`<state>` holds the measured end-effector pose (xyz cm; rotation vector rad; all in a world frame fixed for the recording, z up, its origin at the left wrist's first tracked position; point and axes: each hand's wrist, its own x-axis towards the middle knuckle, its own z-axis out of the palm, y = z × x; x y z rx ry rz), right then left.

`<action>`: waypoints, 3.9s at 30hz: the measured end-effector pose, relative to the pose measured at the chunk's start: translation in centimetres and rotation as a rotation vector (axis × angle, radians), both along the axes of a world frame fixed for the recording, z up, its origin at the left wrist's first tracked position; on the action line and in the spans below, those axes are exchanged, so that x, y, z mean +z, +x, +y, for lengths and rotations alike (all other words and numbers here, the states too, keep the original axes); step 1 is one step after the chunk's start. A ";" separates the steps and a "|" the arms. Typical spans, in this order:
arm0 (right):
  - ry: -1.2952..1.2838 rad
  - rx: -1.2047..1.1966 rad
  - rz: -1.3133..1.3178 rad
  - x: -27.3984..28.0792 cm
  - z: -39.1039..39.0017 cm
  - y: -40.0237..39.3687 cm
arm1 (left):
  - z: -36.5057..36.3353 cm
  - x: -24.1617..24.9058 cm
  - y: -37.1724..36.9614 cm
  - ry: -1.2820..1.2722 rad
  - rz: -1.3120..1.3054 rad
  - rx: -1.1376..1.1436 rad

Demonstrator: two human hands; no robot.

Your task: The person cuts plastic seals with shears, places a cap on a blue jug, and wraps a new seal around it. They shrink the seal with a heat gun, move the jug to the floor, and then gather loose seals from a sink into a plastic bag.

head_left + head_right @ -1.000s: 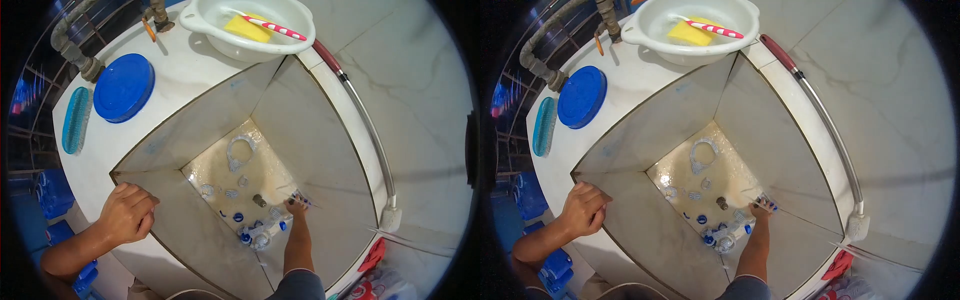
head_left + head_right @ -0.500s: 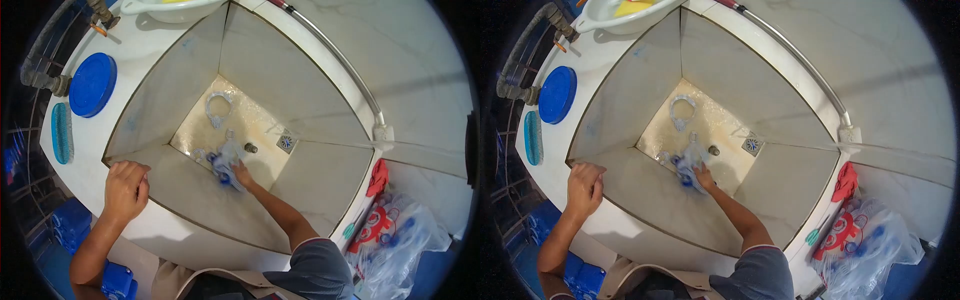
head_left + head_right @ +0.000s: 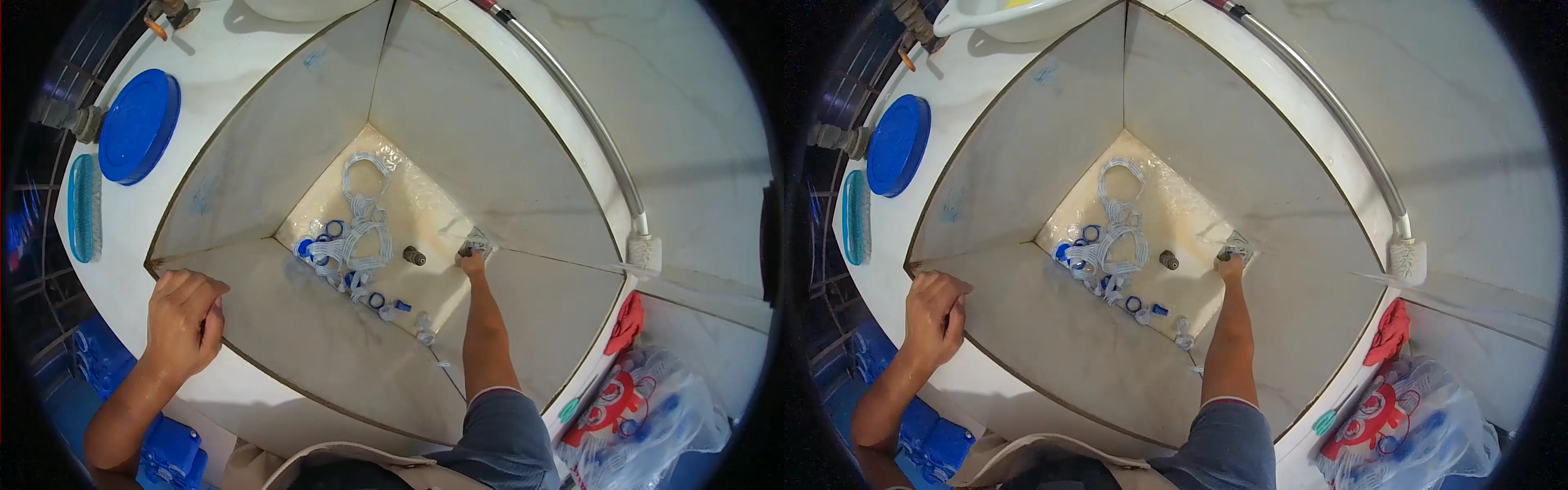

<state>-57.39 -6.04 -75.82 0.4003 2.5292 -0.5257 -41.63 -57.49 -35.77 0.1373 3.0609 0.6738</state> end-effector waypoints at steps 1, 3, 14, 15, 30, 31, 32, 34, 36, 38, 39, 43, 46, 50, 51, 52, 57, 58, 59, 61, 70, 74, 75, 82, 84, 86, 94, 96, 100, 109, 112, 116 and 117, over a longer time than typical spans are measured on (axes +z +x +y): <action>0.000 -0.004 -0.002 -1.3 0.5 0.6 | 0.0 0.0 0.0 0.000 -0.002 -0.004; 0.196 0.090 0.330 -5.0 1.5 1.7 | 0.0 0.0 -0.1 -0.001 0.002 -0.008; 0.054 0.377 -0.451 1.1 -1.7 19.9 | 0.0 0.1 0.2 0.021 0.024 -0.044; 0.052 0.375 -0.444 0.0 -2.6 21.4 | 0.1 0.1 0.2 0.027 0.027 -0.037; 0.127 0.715 -0.688 7.4 -3.9 19.9 | -0.2 -0.1 0.7 0.033 0.054 -0.027; 0.186 0.983 -0.794 6.5 -2.5 21.4 | -0.2 -0.1 0.7 0.039 0.065 -0.036; 0.186 0.984 -0.796 6.6 -2.3 21.5 | -0.2 0.0 0.7 0.040 0.064 -0.036; 0.083 0.778 -0.818 7.0 -1.7 22.1 | 0.0 0.2 0.7 0.042 0.049 -0.025; 0.072 0.697 -0.706 9.2 -1.8 21.9 | 0.0 0.2 0.8 0.036 0.015 -0.029; 0.063 0.631 -0.577 9.0 -1.6 21.0 | -0.1 0.3 0.7 0.020 -0.003 -0.019; -0.036 0.413 -0.449 8.6 -1.8 20.4 | -0.1 0.1 0.7 0.027 0.015 -0.019; -0.053 -0.167 0.127 2.7 -4.4 18.8 | 0.1 0.0 0.8 0.040 0.089 -0.025; 0.207 0.040 0.099 -6.3 -11.3 16.8 | -0.1 0.0 0.8 0.049 0.053 -0.022; -0.375 -0.626 0.108 1.3 -28.5 13.0 | -0.4 0.2 0.8 0.046 0.032 -0.028; -0.385 -0.621 0.110 4.4 -29.9 12.0 | -0.5 0.0 0.8 0.064 0.047 -0.039; -0.371 -0.631 0.066 6.2 -30.7 11.3 | -0.7 -0.2 0.8 0.082 0.061 -0.050; -0.333 0.068 0.099 8.7 -29.1 1.3 | -0.9 -0.1 0.6 0.064 0.060 -0.061; -0.250 0.064 0.121 11.6 -29.9 -0.8 | -0.9 0.1 0.6 0.056 0.067 -0.052; -0.166 0.059 0.146 13.5 -30.4 -2.5 | -0.9 0.1 0.5 0.080 0.055 -0.052; -0.152 0.367 0.112 2.2 -29.7 -5.3 | -1.0 0.1 0.4 0.104 0.062 -0.063; -0.151 0.718 -0.099 14.4 -31.9 1.4 | -1.3 0.3 0.3 0.064 0.035 -0.097; -0.572 0.048 0.442 11.2 -25.7 7.0 | -1.3 0.1 0.3 0.079 0.051 -0.103; -0.571 -0.147 0.220 8.2 -23.3 9.0 | -1.3 0.1 0.3 0.090 0.060 -0.106; -1.058 -1.098 -0.533 -1.7 -24.0 8.3 | -1.3 0.1 0.3 0.072 0.045 -0.115; -0.846 -1.078 -0.098 3.2 -31.5 4.5 | -1.4 0.1 0.5 0.086 0.026 -0.108; -0.669 -0.523 -0.213 -2.2 -33.9 1.8 | -1.3 0.1 0.3 0.105 0.025 -0.102; -0.059 0.760 -0.608 4.4 -42.1 3.9 | -1.4 0.2 0.3 0.108 0.026 -0.084; -0.149 0.670 -0.578 6.7 -41.8 6.6 | -1.4 0.1 0.3 0.112 0.030 -0.084; -0.294 0.553 -0.469 7.5 -41.3 7.4 | -1.4 0.3 0.3 0.105 0.013 -0.086; -0.390 0.616 -0.209 3.7 -34.7 9.0 | -1.4 0.3 0.5 0.105 0.036 -0.088; -0.647 0.241 -0.340 5.7 -32.6 9.4 | -1.4 0.2 0.6 0.102 0.065 -0.102; -0.857 0.047 -0.286 11.4 -31.1 7.8 | -1.2 0.1 0.8 0.108 0.162 -0.107; -0.926 -0.051 -0.287 15.3 -30.8 7.2 | -1.2 0.1 0.9 0.087 0.143 -0.102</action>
